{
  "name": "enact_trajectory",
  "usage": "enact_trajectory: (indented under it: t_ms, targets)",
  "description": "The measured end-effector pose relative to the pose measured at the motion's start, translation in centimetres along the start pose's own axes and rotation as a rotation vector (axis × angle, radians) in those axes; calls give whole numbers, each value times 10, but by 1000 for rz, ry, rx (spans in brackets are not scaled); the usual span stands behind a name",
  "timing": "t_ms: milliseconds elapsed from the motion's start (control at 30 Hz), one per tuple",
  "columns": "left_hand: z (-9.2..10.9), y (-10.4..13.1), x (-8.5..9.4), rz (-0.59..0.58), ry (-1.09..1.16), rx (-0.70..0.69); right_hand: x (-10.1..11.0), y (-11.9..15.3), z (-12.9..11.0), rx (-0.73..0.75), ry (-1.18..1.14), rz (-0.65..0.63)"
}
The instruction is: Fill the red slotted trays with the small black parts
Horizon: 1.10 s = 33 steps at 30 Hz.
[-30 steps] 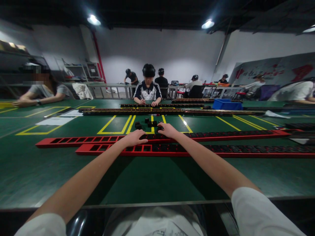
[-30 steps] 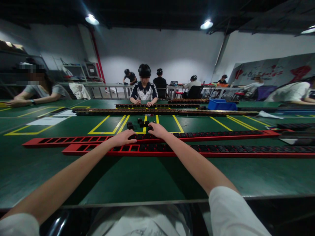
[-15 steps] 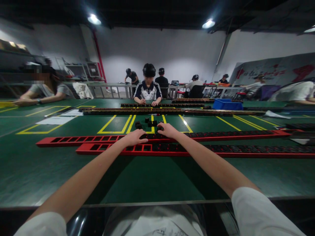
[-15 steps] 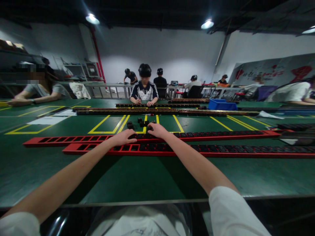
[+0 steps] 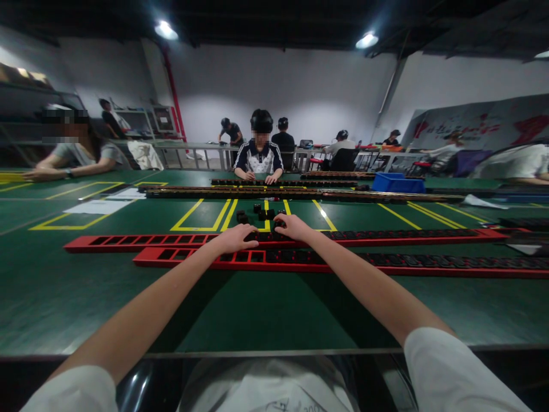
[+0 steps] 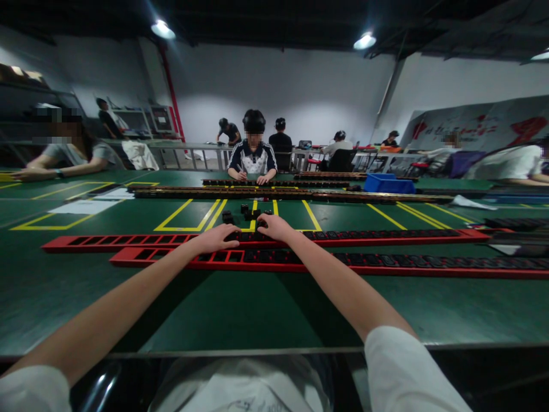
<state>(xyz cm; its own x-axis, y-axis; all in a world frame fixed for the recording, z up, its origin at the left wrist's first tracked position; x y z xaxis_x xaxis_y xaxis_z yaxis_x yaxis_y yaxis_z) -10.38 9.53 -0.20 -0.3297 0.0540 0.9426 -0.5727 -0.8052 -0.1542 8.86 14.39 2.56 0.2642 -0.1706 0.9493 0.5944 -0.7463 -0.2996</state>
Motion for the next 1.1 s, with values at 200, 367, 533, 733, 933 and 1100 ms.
enact_trajectory:
  t_ms: [200,367,533,733,933,1100]
  targets:
    - [5,3,4,53,-52,-27,0,0,-2,-1,15,10]
    - [6,2,3,1,8,-12,0,0,-3,-9,20,9]
    - [4,-1,1,7,13,-45,2,1,-3,-9,25,-4]
    - [4,0,3,14,39,-28,5,2,-3,-58,79,10]
    - [3,0,3,9,59,-15,7,4,-5,-54,101,13]
    - [0,-2,1,20,39,-10,20,7,-24,31,222,101]
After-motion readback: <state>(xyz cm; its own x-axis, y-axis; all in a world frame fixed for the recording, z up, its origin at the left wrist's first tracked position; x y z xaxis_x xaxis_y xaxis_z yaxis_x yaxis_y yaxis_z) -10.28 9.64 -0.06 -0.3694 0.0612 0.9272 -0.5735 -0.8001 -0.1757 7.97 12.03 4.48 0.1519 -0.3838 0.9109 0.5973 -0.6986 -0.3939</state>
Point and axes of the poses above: each hand's wrist, its own y-axis away from the middle knuckle, its own x-axis out of the back of the hand, z = x × y, the point moved 6 cm from there along -y, towards the middle knuckle, and after that the axes turned 10 degrees about y, right-handed, at the moved point
